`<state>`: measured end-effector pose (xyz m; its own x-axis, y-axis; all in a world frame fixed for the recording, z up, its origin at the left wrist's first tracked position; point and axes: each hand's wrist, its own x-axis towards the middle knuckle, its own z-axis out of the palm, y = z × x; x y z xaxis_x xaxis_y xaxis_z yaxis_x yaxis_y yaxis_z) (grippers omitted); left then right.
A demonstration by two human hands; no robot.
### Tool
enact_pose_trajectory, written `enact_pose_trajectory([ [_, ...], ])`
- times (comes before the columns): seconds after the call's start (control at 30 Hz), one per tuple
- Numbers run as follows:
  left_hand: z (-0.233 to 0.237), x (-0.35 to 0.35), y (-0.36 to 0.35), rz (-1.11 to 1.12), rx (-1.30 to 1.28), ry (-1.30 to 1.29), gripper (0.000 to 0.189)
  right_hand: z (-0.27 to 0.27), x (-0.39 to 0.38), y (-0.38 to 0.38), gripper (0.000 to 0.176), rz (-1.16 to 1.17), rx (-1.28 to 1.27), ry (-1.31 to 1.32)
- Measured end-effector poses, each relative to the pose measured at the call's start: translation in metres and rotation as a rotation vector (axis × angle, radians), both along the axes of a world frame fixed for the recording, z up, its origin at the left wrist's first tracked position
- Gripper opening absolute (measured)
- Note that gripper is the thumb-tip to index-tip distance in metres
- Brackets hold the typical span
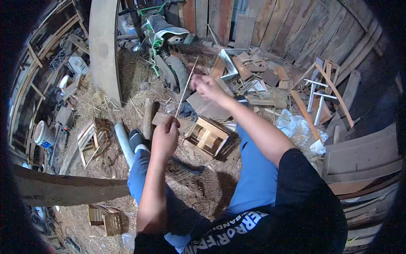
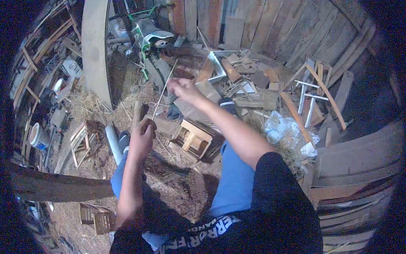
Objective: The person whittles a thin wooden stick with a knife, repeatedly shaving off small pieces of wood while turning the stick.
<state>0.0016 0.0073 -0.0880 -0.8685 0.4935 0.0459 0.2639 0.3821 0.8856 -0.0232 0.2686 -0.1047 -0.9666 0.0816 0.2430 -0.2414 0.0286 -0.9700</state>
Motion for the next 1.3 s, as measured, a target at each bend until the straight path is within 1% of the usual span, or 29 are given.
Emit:
enact_pose_trajectory([
  [0.03,-0.007,-0.003,0.001,-0.016,0.017,-0.013,0.021,0.004,-0.001,-0.011,0.035,-0.080,-0.026,0.002],
  [0.07,-0.014,-0.006,0.003,-0.030,0.035,-0.023,0.022,0.010,0.001,-0.014,0.030,-0.109,-0.049,-0.014],
  [0.1,-0.010,-0.003,0.005,-0.013,0.041,-0.103,0.024,0.013,0.001,-0.016,0.026,-0.139,-0.072,-0.029],
  [0.2,0.005,0.004,0.009,-0.013,-0.003,-0.169,0.025,0.014,0.003,-0.015,0.021,-0.086,-0.130,-0.155],
  [0.23,0.020,0.008,0.009,-0.040,-0.023,-0.200,0.026,0.014,0.004,-0.014,0.019,-0.084,-0.145,-0.196],
  [0.33,0.007,0.000,0.017,-0.066,0.004,-0.174,0.026,0.012,0.005,-0.007,0.020,-0.031,-0.212,-0.243],
  [0.43,0.008,0.002,0.028,-0.053,0.105,-0.316,0.028,0.012,0.008,-0.003,0.021,-0.012,-0.258,-0.262],
  [0.53,0.006,0.000,0.039,-0.065,0.242,-0.253,0.030,0.021,0.015,-0.009,0.021,0.012,-0.236,-0.274],
  [0.57,0.006,0.000,0.042,-0.046,0.267,-0.298,0.030,0.025,0.017,-0.011,0.021,0.026,-0.221,-0.276],
  [0.63,0.007,-0.001,0.047,-0.012,0.314,-0.389,0.030,0.013,0.010,-0.007,0.024,-0.011,0.084,-0.119],
  [0.67,0.006,-0.002,0.047,0.007,0.329,-0.377,0.029,0.005,0.005,-0.002,0.026,-0.032,0.235,-0.039],
  [0.7,0.004,-0.003,0.048,0.023,0.343,-0.366,0.029,-0.006,0.000,0.009,0.049,0.003,0.273,-0.079],
  [0.8,-0.011,-0.015,0.048,0.049,0.372,-0.287,0.027,-0.022,0.003,0.003,0.046,-0.104,0.609,0.049],
  [0.83,-0.013,-0.018,0.047,0.056,0.379,-0.251,0.026,-0.004,0.013,-0.003,0.041,-0.090,0.800,0.006],
  [0.93,-0.010,-0.019,0.044,0.097,0.334,-0.201,0.025,0.011,0.020,-0.013,0.041,0.007,0.971,0.083],
  [0.97,-0.007,-0.018,0.042,0.089,0.339,-0.217,0.025,0.012,0.022,-0.016,0.041,-0.100,1.027,0.191],
  [1.03,0.006,-0.011,0.037,0.072,0.350,-0.254,0.026,0.023,0.022,-0.017,0.043,-0.169,0.956,0.092],
  [1.07,0.005,-0.009,0.036,0.060,0.327,-0.207,0.026,0.026,0.022,-0.016,0.045,-0.205,0.922,0.043],
  [1.1,0.004,-0.008,0.034,0.047,0.303,-0.158,0.026,0.022,0.023,-0.017,0.051,-0.238,0.960,0.085],
  [1.17,0.005,-0.011,0.032,0.029,0.296,-0.064,0.026,0.007,0.024,-0.018,0.054,-0.146,1.006,0.185],
  [1.2,0.003,-0.010,0.032,0.030,0.312,-0.029,0.026,0.009,0.026,-0.025,0.056,-0.093,1.026,0.234],
  [1.23,-0.003,-0.008,0.032,0.028,0.324,-0.002,0.026,0.015,0.026,-0.023,0.058,-0.086,1.040,0.170],
  [1.27,-0.008,-0.010,0.032,0.038,0.335,-0.053,0.025,0.020,0.025,-0.022,0.059,-0.124,1.122,0.165],
  [1.3,-0.012,-0.019,0.034,0.049,0.350,-0.099,0.025,0.016,0.022,-0.027,0.061,-0.161,1.097,0.181],
])
